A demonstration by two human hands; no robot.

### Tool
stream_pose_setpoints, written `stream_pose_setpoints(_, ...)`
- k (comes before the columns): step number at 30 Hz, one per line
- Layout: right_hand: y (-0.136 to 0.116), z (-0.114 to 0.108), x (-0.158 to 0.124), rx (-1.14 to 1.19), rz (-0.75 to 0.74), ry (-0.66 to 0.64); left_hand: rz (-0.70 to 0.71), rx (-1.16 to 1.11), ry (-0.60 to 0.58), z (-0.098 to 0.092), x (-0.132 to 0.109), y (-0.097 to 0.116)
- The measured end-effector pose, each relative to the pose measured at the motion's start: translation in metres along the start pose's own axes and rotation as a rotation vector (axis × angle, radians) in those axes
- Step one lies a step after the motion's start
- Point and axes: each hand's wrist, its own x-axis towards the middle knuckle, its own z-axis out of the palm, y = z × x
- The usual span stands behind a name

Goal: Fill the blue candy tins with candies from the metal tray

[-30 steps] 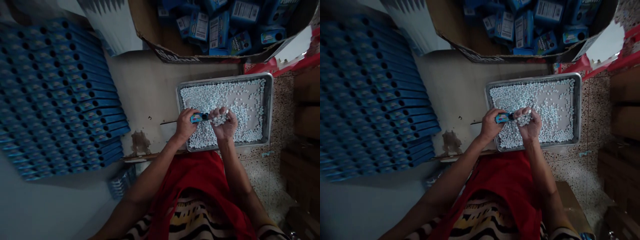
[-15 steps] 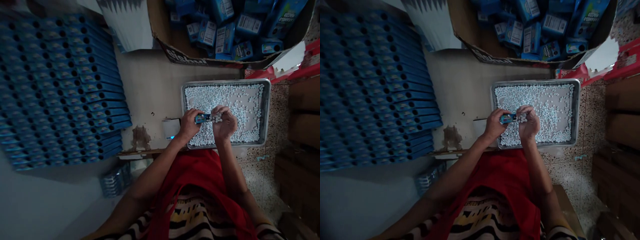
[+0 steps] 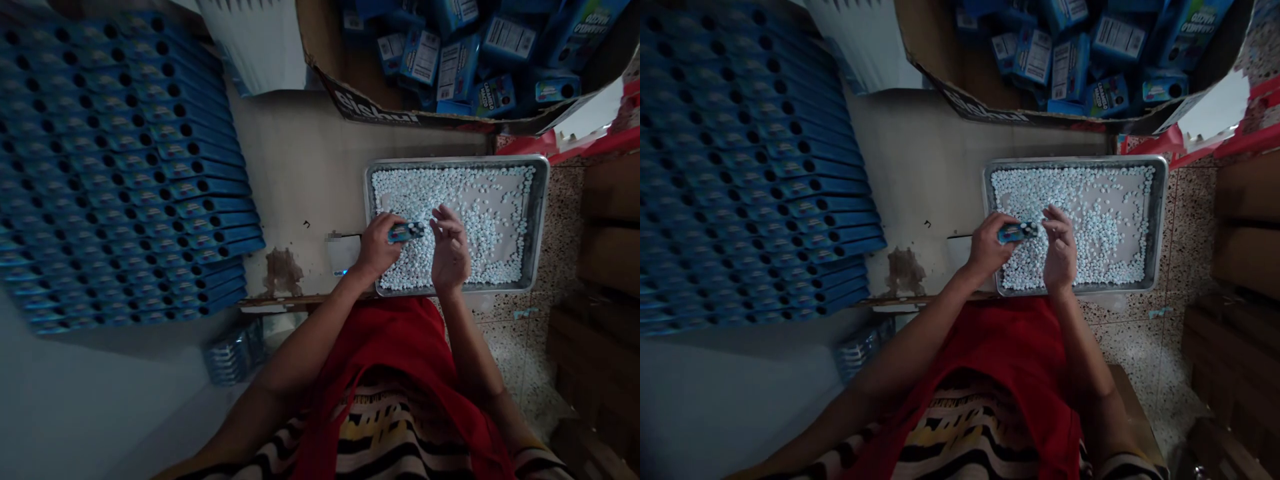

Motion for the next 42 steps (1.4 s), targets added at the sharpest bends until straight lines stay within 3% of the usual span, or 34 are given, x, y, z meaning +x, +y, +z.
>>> stream_pose_setpoints(3, 0.04, -0.036, -0.015, -0.618, -0.052, -0.108, 0.002, -0.055, -0.01, -0.001, 0.004, -0.007)
stream_pose_setpoints(5, 0.069, -0.054, -0.02, -0.989, -0.094, -0.297, 0.009, -0.071, -0.044, -0.002, 0.006, -0.01)
stream_pose_setpoints(7, 0.091, -0.061, -0.017, -1.19, -0.121, -0.444, -0.001, -0.078, -0.049, -0.004, 0.006, -0.013)
stream_pose_setpoints(9, 0.104, -0.06, -0.002, -1.243, -0.11, -0.49, -0.021, -0.09, -0.027, -0.005, 0.006, -0.016)
stream_pose_setpoints(11, 0.108, -0.054, 0.021, -1.204, -0.048, -0.443, -0.043, -0.121, 0.005, -0.008, 0.005, -0.021)
stream_pose_setpoints(13, 0.104, -0.049, 0.042, -1.076, 0.069, -0.301, -0.078, -0.163, 0.028, -0.012, 0.003, -0.027)
stream_pose_setpoints(15, 0.092, -0.047, 0.055, -0.851, 0.202, -0.132, -0.121, -0.185, 0.023, -0.016, -0.001, -0.032)
stream_pose_setpoints(17, 0.071, -0.047, 0.056, -0.596, 0.289, -0.072, -0.152, -0.174, 0.015, -0.019, -0.004, -0.034)
stream_pose_setpoints(20, 0.031, -0.041, 0.043, -0.389, 0.288, -0.198, -0.141, -0.148, 0.03, -0.019, -0.007, -0.033)
stream_pose_setpoints(25, -0.015, -0.015, 0.029, -0.551, 0.034, -0.412, -0.083, -0.131, 0.026, -0.013, -0.008, -0.021)
stream_pose_setpoints(29, -0.016, -0.002, 0.032, -0.682, -0.013, -0.473, -0.051, -0.079, 0.003, -0.011, -0.009, -0.014)
stream_pose_setpoints(33, -0.009, -0.002, 0.031, -0.615, 0.045, -0.484, -0.021, -0.05, 0.003, -0.008, -0.011, -0.013)
stream_pose_setpoints(35, -0.008, -0.001, 0.027, -0.565, 0.081, -0.421, -0.005, -0.031, 0.002, -0.007, -0.011, -0.011)
stream_pose_setpoints(38, -0.007, -0.001, 0.021, -0.435, 0.148, -0.212, 0.042, -0.002, -0.04, -0.004, -0.011, -0.009)
stream_pose_setpoints(42, -0.002, -0.009, 0.019, 0.057, 0.437, -0.068, 0.014, -0.108, -0.008, 0.005, -0.013, -0.013)
